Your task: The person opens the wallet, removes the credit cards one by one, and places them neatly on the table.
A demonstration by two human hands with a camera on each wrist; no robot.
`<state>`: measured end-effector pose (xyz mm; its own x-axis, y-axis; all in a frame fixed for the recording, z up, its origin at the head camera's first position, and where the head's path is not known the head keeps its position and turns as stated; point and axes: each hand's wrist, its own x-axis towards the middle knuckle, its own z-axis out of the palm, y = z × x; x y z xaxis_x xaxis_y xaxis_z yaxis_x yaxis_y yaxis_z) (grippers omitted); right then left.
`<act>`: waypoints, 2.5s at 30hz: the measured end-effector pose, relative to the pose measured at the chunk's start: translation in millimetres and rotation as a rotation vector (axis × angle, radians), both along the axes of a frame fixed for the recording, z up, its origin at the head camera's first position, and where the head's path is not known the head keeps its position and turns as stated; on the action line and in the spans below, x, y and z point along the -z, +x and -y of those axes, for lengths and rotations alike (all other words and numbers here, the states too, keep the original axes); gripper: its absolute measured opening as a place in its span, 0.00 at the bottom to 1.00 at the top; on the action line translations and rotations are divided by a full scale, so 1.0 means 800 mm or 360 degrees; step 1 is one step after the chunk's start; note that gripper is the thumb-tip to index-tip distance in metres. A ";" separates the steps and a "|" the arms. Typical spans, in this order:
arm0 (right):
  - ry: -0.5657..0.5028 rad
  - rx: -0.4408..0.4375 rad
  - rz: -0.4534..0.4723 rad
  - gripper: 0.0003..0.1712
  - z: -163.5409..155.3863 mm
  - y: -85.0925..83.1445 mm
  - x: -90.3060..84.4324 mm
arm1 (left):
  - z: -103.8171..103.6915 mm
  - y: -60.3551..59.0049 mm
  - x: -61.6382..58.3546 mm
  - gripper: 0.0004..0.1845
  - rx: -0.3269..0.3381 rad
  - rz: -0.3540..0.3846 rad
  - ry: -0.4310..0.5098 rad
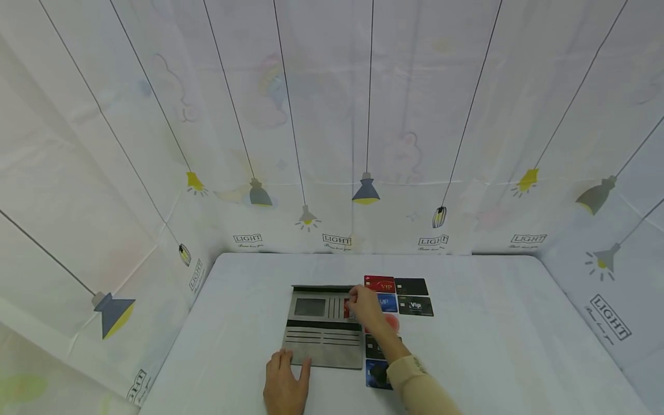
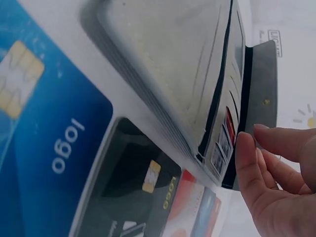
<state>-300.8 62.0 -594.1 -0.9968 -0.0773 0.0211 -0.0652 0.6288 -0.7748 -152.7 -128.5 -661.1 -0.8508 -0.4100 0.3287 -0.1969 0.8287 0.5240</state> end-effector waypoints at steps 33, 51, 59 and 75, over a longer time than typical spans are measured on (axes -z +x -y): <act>0.0151 -0.0112 0.0110 0.15 0.014 -0.009 0.004 | 0.001 0.000 0.004 0.25 0.0029 -0.0111 -0.0024; 0.0228 0.0055 0.0170 0.12 0.022 -0.017 0.004 | 0.001 -0.001 0.005 0.25 0.0016 -0.0136 -0.0051; 0.0184 0.0058 0.0178 0.14 0.020 -0.018 0.004 | 0.001 -0.002 0.006 0.25 0.0014 -0.0145 -0.0055; 0.0141 0.0094 0.0204 0.06 0.017 -0.016 0.006 | -0.001 0.002 -0.003 0.25 0.0000 0.0011 -0.0009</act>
